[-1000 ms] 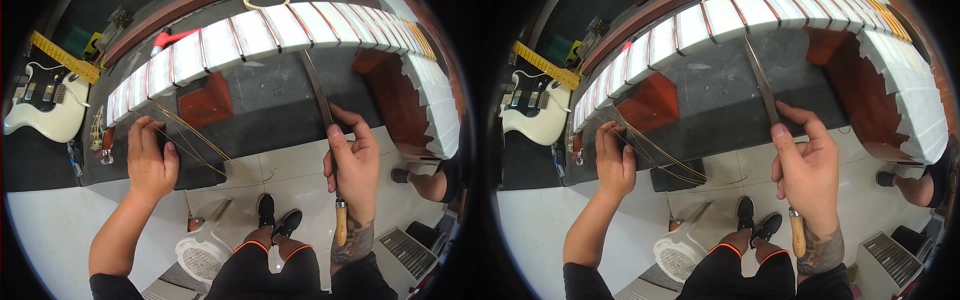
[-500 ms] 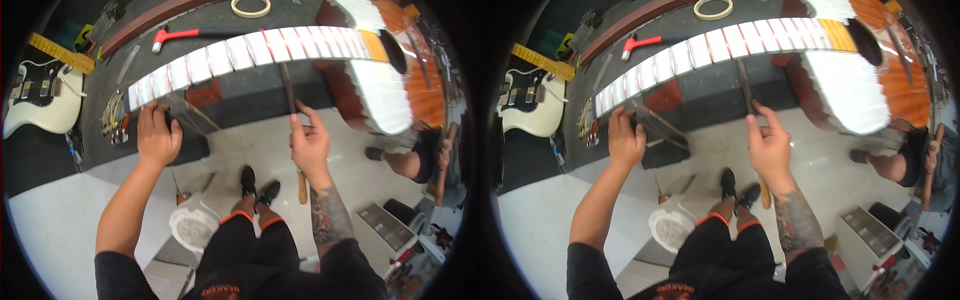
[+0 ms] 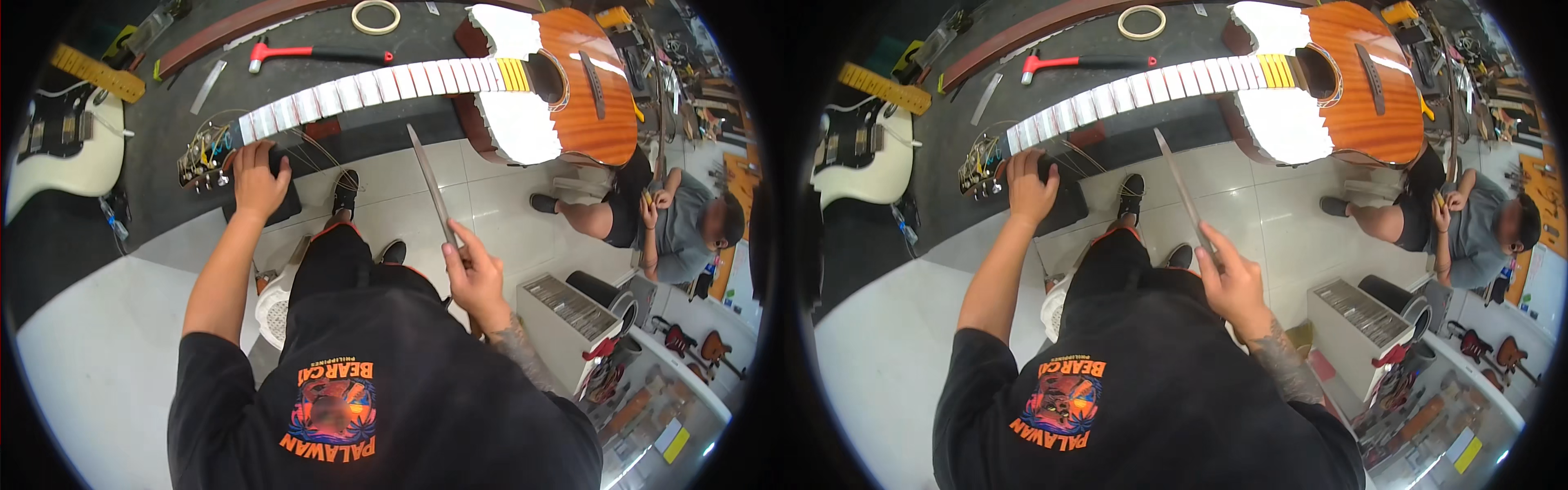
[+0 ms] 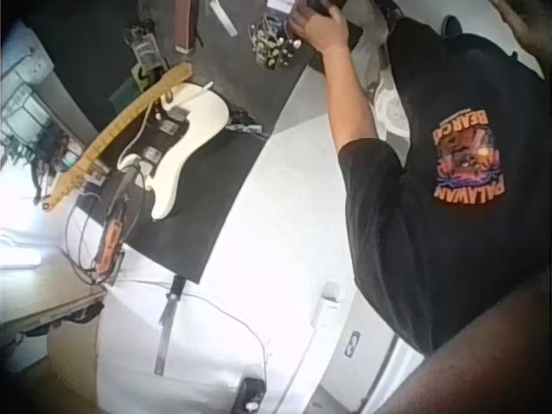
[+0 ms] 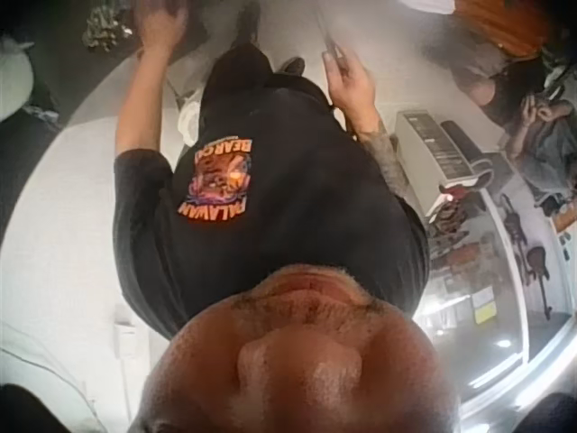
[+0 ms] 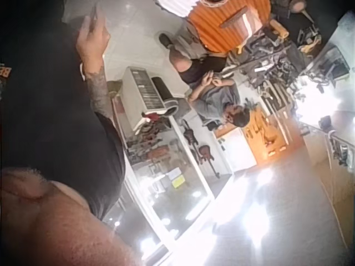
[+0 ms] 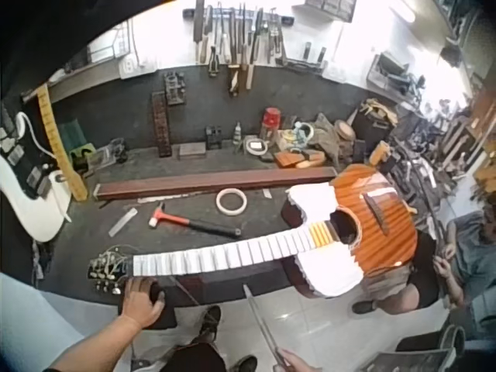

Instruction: The person uses a file to smooth the frets on a guitar neck. The tool is moved back and forth along the metal frets while the neck is held steady.

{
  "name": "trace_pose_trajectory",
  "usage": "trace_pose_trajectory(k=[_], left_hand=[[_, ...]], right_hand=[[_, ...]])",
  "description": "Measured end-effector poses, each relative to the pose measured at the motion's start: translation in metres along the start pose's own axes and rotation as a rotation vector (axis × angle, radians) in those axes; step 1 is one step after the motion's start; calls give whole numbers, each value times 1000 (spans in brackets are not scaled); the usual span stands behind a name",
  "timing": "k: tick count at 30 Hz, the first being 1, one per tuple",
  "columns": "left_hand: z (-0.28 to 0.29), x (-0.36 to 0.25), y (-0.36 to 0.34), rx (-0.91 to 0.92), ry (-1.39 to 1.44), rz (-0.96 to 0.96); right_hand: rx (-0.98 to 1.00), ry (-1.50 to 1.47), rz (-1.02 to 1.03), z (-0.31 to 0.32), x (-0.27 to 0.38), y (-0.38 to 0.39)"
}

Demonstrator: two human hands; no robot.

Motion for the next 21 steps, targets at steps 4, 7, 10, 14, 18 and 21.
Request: trace_pose_trajectory(k=[4, 7, 10, 14, 18, 21], left_hand=[[44, -19, 36, 47, 198, -110], [74, -65, -5, 65, 347, -266], [83, -108, -58, 79, 310, -311], [53, -131, -121, 184, 347, -319], [34, -130, -126, 272, 412, -272], [25, -128, -117, 246, 438, -257]], right_hand=[[99, 90, 96, -2, 24, -48], [-4, 43, -3, -14, 29, -60], [-115, 82, 63, -25, 31, -70], [-100, 142, 44, -34, 33, -80], [-110, 127, 90, -45, 32, -90], [-116, 159, 100, -49, 28, -87]])
Point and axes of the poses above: each hand's wrist, its own y-axis away from the middle knuckle, its own z-axis out of the back of the hand, x = y × z, the point moved 2 cm from there along -y, towards the middle knuckle, and after that the axes turned 13 degrees about z, right-handed, at the moved point
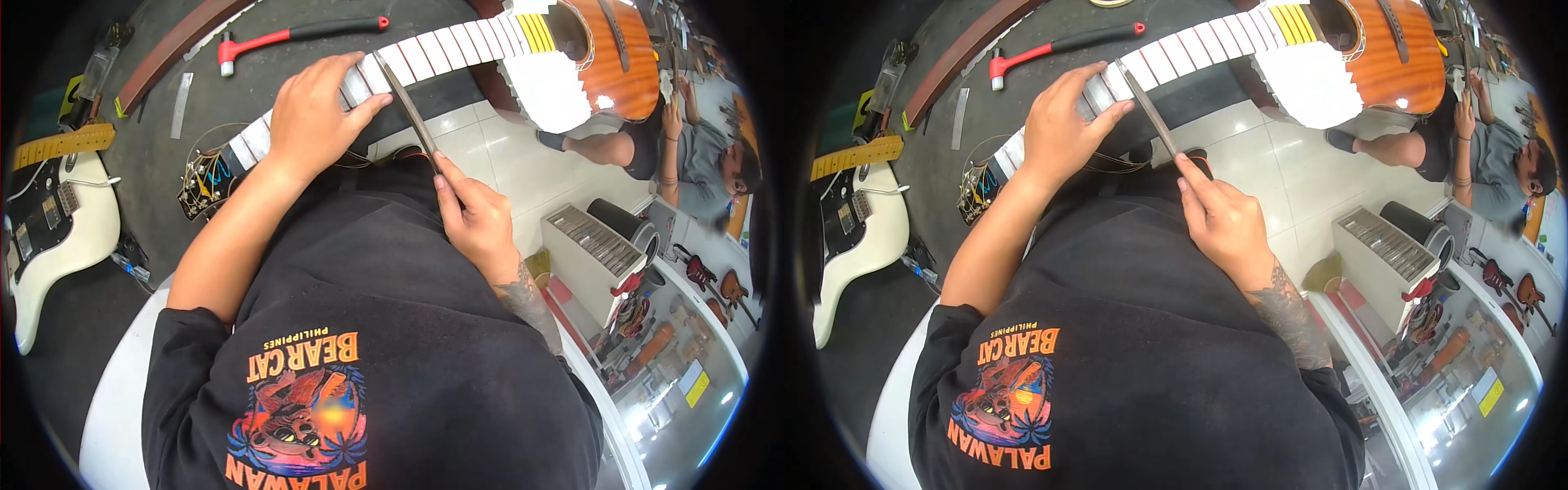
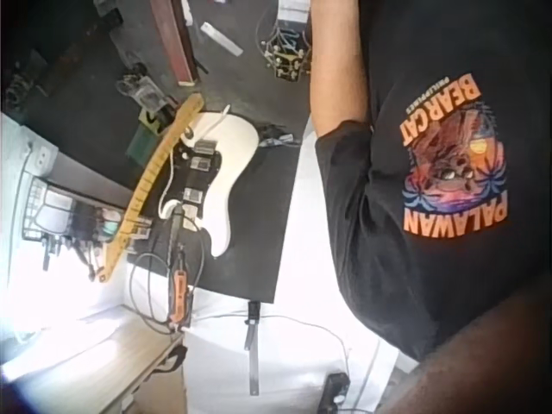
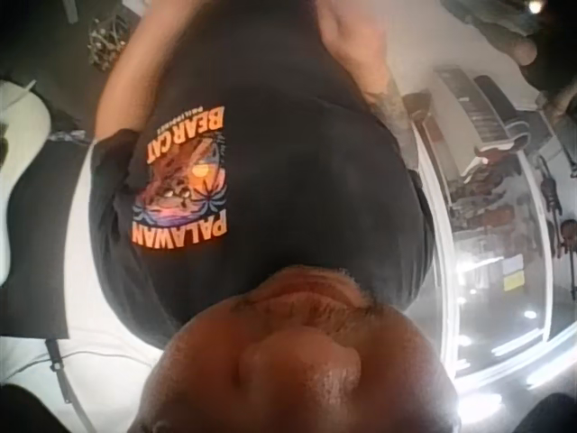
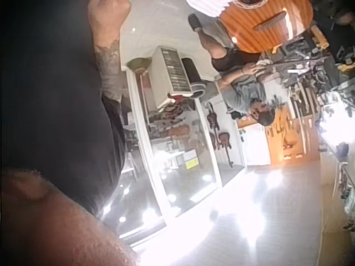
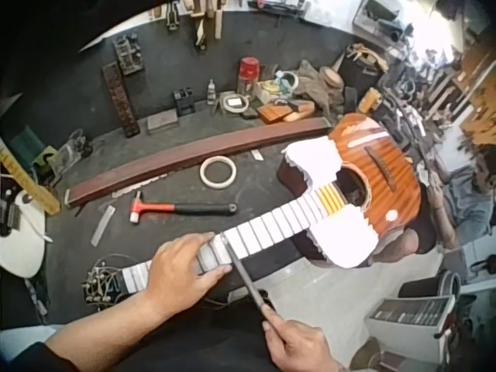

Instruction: The person uses a file to smooth the frets on a guitar neck. The tool is moved back and forth along the metal frets while the neck is held steady.

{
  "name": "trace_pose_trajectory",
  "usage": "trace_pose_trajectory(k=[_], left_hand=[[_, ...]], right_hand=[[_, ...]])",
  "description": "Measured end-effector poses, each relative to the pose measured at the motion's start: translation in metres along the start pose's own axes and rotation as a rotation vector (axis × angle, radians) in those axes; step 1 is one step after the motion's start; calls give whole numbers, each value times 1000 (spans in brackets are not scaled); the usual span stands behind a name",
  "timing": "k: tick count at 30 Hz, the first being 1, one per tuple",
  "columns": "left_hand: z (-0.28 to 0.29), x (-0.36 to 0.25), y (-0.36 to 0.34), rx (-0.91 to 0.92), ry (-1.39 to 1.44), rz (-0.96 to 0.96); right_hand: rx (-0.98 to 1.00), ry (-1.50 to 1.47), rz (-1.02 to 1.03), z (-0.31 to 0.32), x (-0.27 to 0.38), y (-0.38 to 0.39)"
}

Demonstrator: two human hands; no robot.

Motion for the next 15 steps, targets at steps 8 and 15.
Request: trace_pose_trajectory(k=[8, 15], left_hand=[[-1, -1, 0, -42, -57, -43], [0, -6, -2, -37, -70, -36]], right_hand=[[56, 145, 26, 1, 7, 26], [26, 170, 101, -24, -6, -39]])
Point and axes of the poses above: each hand's wrist, its own y-axis away from the middle knuckle, its own z-axis out of the back of the hand, x = y × z, the point moved 2 cm from there along -y, towards the middle knuckle, and after that the axes turned 13 degrees about z, right-handed, at the moved point
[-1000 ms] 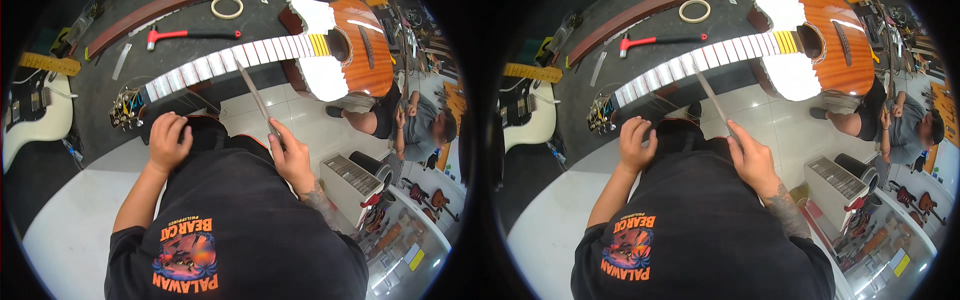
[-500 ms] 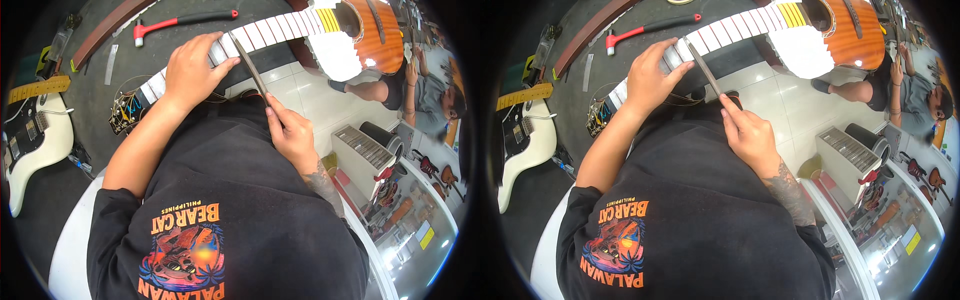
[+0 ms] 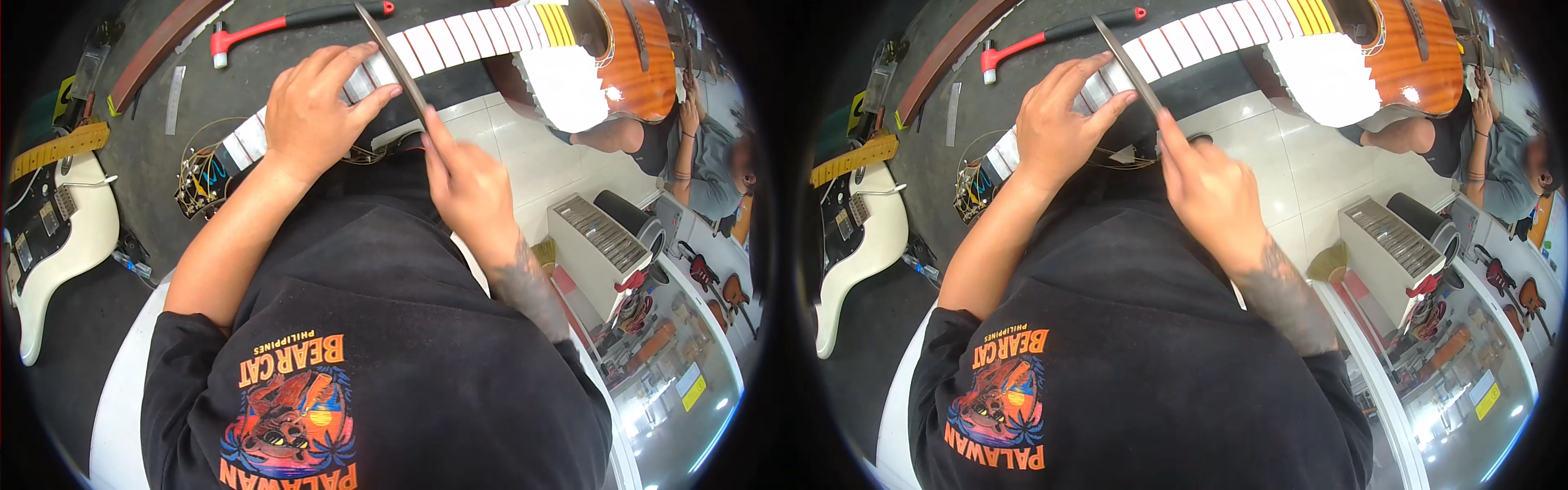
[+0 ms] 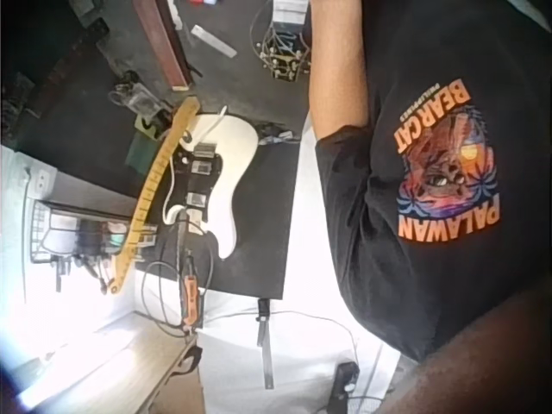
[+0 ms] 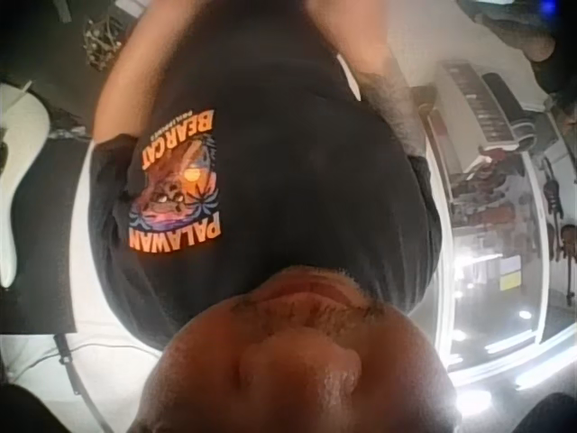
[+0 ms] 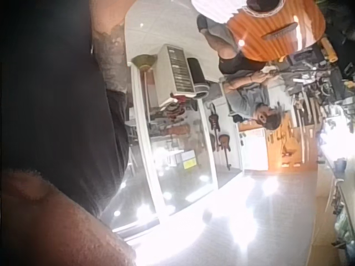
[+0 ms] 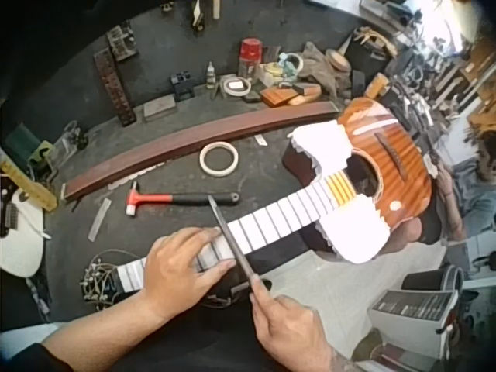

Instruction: The person uses a file to smooth the frets on a guitar neck. The tool is moved back and forth along the metal frets while the neck is held steady.

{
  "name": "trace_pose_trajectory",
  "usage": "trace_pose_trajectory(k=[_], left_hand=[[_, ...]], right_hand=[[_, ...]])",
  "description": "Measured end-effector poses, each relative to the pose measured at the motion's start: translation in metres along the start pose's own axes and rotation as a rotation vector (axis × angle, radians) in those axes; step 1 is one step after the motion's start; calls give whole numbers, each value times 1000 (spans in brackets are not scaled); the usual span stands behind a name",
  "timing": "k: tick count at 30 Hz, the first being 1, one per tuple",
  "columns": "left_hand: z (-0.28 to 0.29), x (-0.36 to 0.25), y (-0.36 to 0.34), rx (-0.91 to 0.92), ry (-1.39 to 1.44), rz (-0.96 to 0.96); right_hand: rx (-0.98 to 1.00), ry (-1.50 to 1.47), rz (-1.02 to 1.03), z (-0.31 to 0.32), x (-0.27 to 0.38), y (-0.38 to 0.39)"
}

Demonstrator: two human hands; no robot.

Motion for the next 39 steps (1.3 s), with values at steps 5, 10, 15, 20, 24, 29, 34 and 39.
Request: trace_pose_trajectory(k=[5, 10, 15, 20, 24, 29, 34, 39], left_hand=[[-5, 0, -1, -2, 8, -10], [2, 2, 0, -5, -12, -9], [0, 0, -1, -2, -6, -18], [-2, 1, -1, 13, -5, 2], [0, -1, -2, 31, 1, 23], [-2, -12, -12, 20, 37, -44], [-16, -14, -13, 45, 50, -3], [-13, -14, -12, 45, 69, 14]], right_hand=[[7, 0, -1, -15, -10, -33], [-6, -40, -8, 7, -2, 45], [-17, -20, 2, 3, 1, 31], [18, 43, 13, -21, -9, -45], [-95, 9, 52, 5, -9, -13], [-31, 11, -58, 38, -9, 53], [19, -37, -85, 34, -6, 58], [46, 10, -76, 34, -3, 61]])
Point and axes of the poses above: each hand's wrist, its own y-axis away from the middle knuckle, its own z-axis out of the back of the hand, x = y × z, the point moved 2 cm from there along -y, towards the middle knuckle, and after that the axes turned 13 degrees about z, right-handed, at the moved point
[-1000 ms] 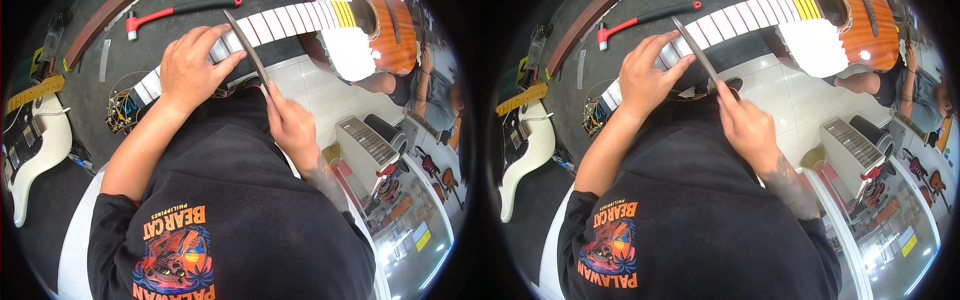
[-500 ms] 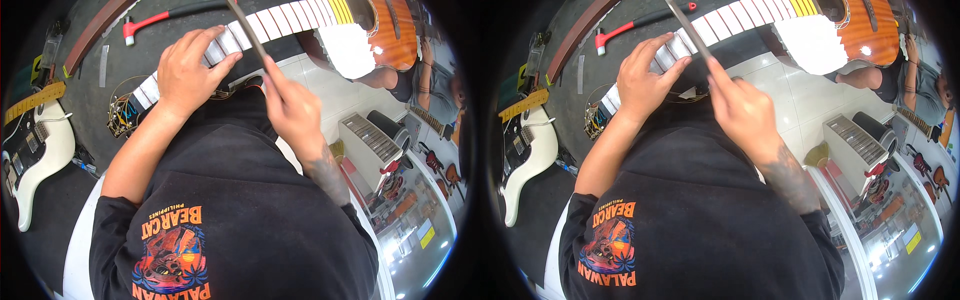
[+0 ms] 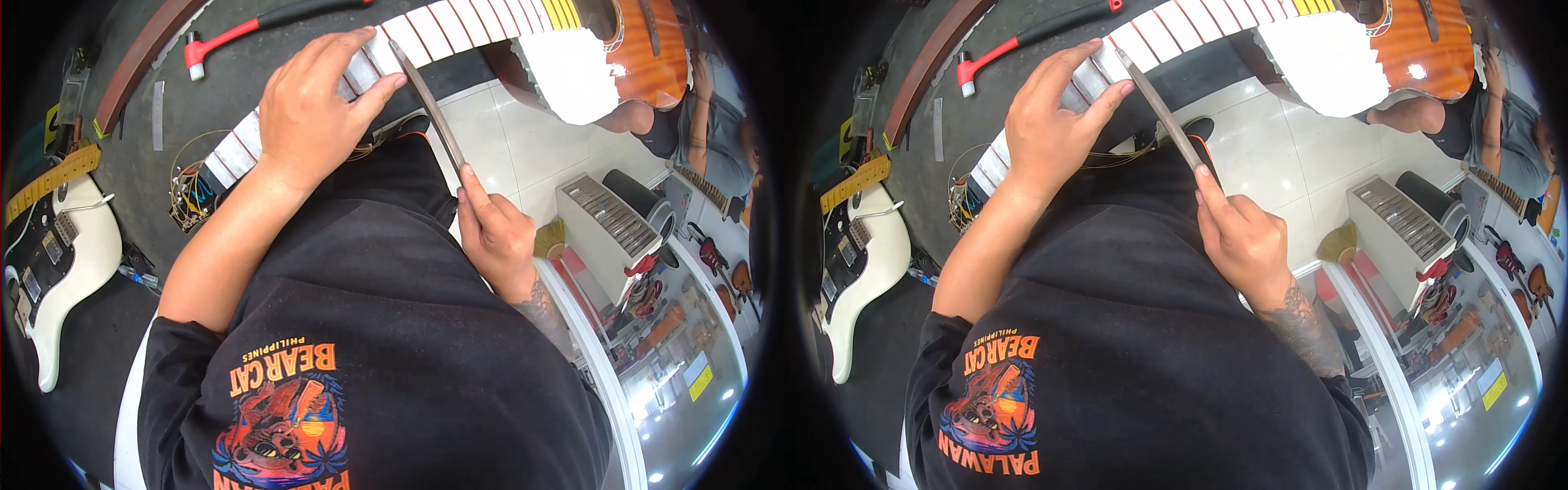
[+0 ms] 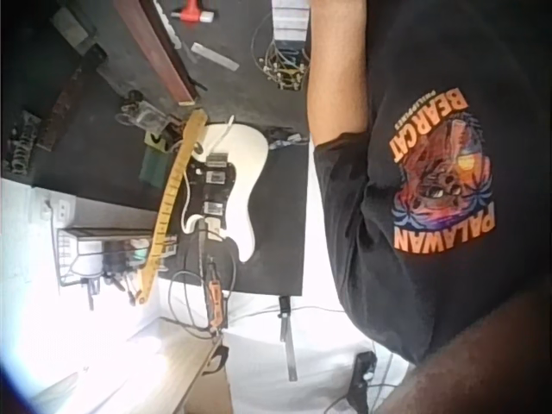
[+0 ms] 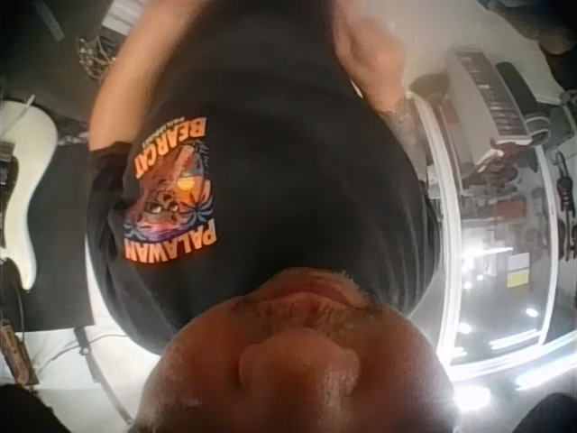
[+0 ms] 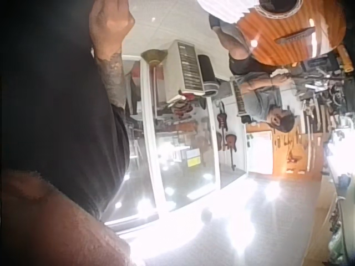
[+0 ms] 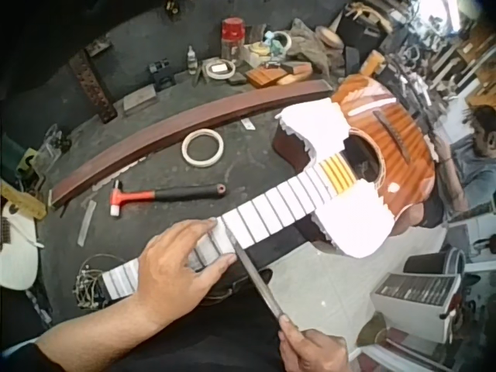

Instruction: The person uses a file to smooth the frets on a guitar neck. The tool is moved back and forth along the metal frets while the neck is held steady.

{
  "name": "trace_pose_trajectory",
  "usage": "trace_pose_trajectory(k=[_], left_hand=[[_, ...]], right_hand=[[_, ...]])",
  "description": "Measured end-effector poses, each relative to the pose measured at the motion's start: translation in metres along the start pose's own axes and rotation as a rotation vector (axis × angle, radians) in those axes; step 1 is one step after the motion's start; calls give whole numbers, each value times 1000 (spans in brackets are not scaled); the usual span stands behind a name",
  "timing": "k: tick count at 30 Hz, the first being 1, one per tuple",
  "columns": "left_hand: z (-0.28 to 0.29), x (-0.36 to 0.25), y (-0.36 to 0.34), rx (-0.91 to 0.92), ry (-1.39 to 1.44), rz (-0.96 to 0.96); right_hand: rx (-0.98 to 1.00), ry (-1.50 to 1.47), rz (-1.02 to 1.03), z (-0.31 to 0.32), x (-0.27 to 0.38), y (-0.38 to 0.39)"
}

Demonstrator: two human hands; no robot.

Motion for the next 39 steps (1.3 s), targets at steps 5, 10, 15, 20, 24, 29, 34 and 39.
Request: trace_pose_trajectory(k=[5, 10, 15, 20, 24, 29, 34, 39], left_hand=[[-1, -1, -1, 3, -7, -9], [-1, -1, -2, 1, -1, 0], [1, 0, -2, -6, -2, 3], [-1, -1, -2, -7, 7, 13], [0, -1, -2, -14, 16, 11], [-2, -1, -4, -23, 19, 12], [0, 2, -2, -25, 32, 22], [0, -1, -2, 19, 51, 23]], right_hand=[[-25, 50, 44, -3, 6, 1], [33, 184, 26, -25, 2, -94], [-14, 151, 82, -28, -4, -98], [1, 145, 81, -11, -1, -5], [20, 159, 80, -10, 2, -31], [78, 176, 55, -25, 3, -111], [48, 173, 91, -13, 3, -57], [21, 153, 100, -7, -4, 6]])
Point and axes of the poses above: each hand's wrist, its own y-axis away from the middle knuckle, its own z-axis out of the back of the hand, x = y × z, the point moved 2 cm from there along -y, towards the middle knuckle, and after that the axes turned 13 degrees about z, right-handed, at the moved point
